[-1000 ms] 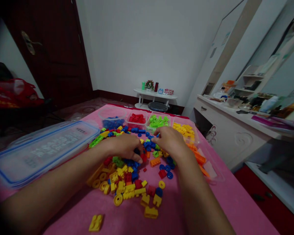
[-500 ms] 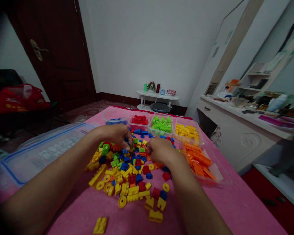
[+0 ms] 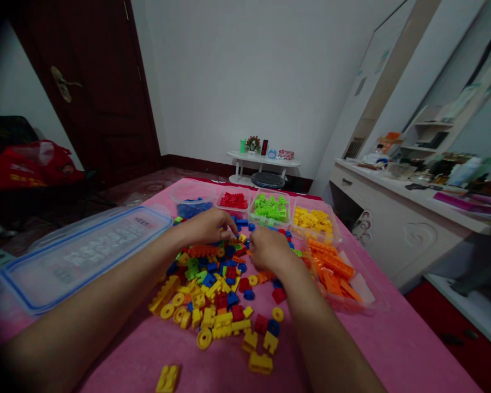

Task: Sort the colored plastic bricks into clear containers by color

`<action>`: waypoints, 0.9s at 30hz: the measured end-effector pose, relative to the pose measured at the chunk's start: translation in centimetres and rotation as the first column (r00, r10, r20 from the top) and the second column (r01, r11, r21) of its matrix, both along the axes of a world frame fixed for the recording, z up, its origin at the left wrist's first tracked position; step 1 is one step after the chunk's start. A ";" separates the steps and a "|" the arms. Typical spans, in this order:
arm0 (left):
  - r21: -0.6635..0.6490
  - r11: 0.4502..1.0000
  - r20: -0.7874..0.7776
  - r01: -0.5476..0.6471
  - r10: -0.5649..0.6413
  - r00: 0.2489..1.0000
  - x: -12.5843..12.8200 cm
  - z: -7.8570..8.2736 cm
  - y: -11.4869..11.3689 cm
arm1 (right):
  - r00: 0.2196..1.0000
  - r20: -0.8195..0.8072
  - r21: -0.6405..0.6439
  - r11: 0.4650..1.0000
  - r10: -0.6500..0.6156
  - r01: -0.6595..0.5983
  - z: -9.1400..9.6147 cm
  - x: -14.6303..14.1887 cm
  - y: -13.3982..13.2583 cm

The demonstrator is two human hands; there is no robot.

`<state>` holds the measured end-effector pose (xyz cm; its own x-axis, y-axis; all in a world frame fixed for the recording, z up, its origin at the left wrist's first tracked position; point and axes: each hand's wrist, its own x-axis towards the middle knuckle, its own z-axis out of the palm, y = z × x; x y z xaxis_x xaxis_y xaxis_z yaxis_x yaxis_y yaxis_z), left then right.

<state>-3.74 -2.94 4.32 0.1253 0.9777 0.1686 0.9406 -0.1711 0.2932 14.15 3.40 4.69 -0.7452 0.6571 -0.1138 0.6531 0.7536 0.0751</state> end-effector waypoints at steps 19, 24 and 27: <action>-0.192 0.980 -0.316 -0.059 -0.005 0.949 0.6 1.5 -1.8 | 0.998 0.060 -0.336 0.942 0.034 -0.012 0.9 2.2 1.4; -0.025 0.999 -0.114 -0.031 0.028 0.993 -0.1 2.3 -1.4 | 0.947 -0.319 -0.357 0.922 0.033 -0.152 1.6 2.3 2.3; 0.016 0.999 -0.049 -0.044 0.045 0.998 -0.1 2.7 -1.3 | 0.912 -0.409 -0.256 0.962 -0.022 -0.091 3.1 3.3 2.9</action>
<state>-3.83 -4.29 7.01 0.0902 0.9799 0.1779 0.9608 -0.1327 0.2436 17.49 6.28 7.82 -0.7852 0.6182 0.0374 0.5568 0.7311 -0.3942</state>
